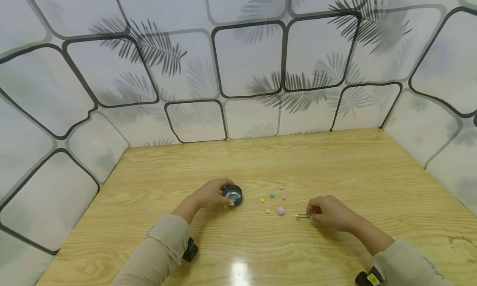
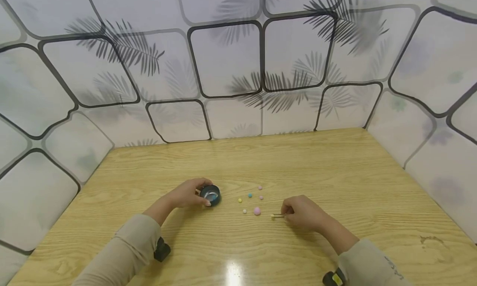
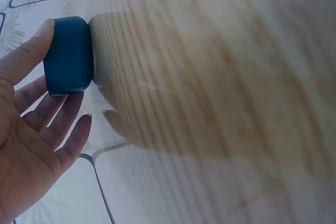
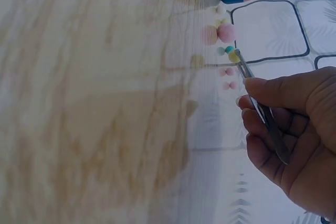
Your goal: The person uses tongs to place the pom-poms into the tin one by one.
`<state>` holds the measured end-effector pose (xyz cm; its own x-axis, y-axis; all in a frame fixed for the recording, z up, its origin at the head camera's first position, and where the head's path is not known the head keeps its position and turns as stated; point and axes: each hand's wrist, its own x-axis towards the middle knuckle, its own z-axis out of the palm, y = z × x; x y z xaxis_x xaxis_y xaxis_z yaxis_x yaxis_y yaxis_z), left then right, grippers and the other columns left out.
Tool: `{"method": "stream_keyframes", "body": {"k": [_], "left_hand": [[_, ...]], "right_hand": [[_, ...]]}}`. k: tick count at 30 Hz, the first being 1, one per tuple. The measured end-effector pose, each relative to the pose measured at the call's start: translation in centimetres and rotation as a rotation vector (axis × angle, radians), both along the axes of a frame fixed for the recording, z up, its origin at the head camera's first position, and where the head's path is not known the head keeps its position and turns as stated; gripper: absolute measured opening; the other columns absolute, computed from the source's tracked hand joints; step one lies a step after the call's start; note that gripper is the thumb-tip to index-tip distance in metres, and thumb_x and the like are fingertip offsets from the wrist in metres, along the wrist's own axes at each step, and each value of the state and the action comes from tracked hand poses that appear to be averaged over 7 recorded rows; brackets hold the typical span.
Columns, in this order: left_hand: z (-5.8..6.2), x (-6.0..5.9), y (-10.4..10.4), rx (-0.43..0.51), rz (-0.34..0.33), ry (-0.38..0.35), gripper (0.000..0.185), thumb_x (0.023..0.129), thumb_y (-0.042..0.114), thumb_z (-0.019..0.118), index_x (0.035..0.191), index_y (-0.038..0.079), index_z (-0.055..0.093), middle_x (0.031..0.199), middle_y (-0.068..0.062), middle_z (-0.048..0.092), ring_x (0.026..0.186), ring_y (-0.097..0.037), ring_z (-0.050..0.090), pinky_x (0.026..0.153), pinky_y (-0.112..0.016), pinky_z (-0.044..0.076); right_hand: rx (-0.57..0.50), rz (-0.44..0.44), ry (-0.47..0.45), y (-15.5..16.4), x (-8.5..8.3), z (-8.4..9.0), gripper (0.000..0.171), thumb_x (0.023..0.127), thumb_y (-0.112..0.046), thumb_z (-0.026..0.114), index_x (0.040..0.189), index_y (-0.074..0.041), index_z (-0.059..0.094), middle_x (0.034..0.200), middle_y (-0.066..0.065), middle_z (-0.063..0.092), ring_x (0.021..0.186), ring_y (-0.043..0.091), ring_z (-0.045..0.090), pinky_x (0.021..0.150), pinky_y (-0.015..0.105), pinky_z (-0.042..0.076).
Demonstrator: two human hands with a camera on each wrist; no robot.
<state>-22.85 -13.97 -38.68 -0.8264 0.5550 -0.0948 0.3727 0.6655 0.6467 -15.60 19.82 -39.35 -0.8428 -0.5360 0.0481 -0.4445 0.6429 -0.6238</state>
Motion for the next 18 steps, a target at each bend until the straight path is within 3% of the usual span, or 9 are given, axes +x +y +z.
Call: {"method": "stream_keyframes", "body": {"k": [18], "left_hand": [[-0.8,-0.8,0.7,-0.011,0.023,0.036,0.053,0.071,0.025,0.071,0.116,0.006,0.049,0.108,-0.004,0.052,0.101,-0.023,0.048,0.082,-0.036,0.040]], "right_hand": [[-0.059,-0.046,0.086,-1.2,-2.6,0.2,0.008,0.078,-0.003,0.061,0.084,-0.007,0.061,0.075,-0.003,0.057,0.067,0.007,0.052,0.056,0.022,0.045]]}}
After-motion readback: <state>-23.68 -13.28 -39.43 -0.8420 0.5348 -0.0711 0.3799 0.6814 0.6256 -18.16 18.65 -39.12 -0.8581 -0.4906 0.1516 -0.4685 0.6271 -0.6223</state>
